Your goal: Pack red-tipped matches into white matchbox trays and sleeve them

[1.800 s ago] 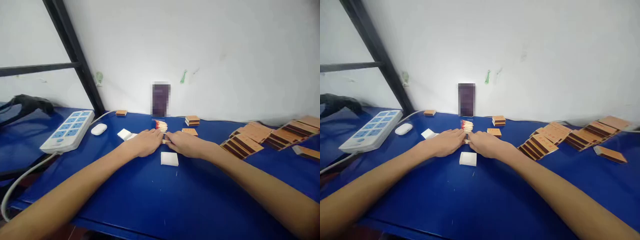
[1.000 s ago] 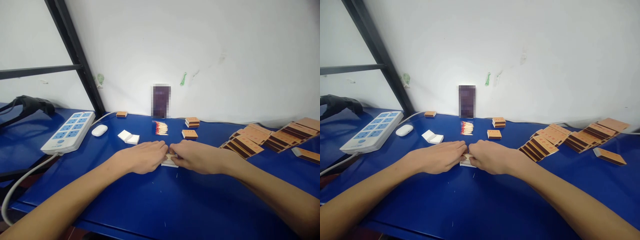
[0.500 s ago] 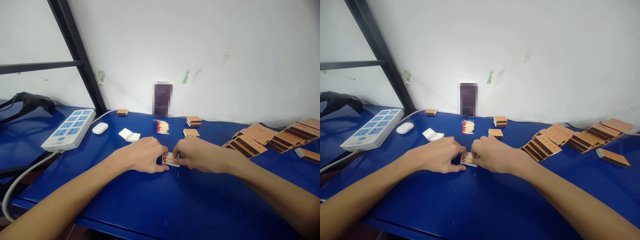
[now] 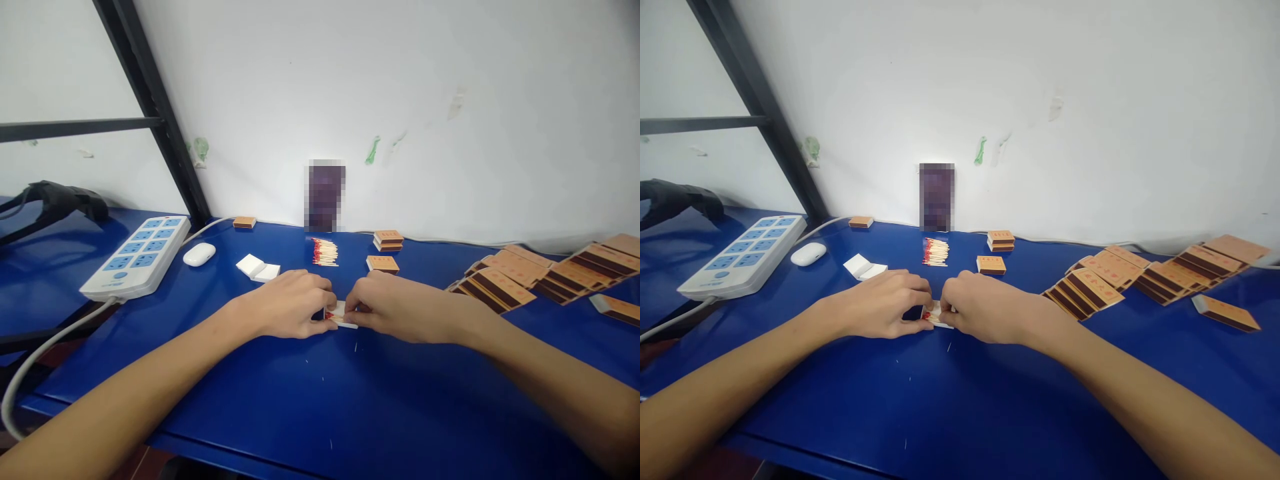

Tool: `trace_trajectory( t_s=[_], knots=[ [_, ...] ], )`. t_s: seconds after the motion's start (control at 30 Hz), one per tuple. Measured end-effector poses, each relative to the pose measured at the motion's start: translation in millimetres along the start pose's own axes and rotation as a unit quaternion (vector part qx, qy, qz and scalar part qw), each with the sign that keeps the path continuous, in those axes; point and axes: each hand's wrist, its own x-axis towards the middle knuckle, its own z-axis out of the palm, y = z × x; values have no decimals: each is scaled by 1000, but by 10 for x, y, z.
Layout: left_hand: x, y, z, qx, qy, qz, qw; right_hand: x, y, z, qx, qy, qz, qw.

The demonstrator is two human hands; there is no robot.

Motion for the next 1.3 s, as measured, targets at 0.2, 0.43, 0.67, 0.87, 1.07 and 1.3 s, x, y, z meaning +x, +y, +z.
trace_trajectory(
  t_s=[0.2,0.43,0.67,0.87,1.07,1.3],
  knots=[
    [35,41,-19,113,-21,38,993,31,120,1,33,-2,-5,999],
    [38,33,16,136,-8,42,990,65,171,18,51,2,-2,999],
    [22,31,8,98,-3,37,995,32,158,-52,82,-14,-20,996],
    [9,42,6,55,-6,25,998,136,180,-32,60,131,47,988],
    [5,20,1,-7,23,-17,1000,432,343,232,-42,269,90,958],
    [59,38,169,-240,193,-182,934,532,519,399,-59,261,70,961]
  ],
)
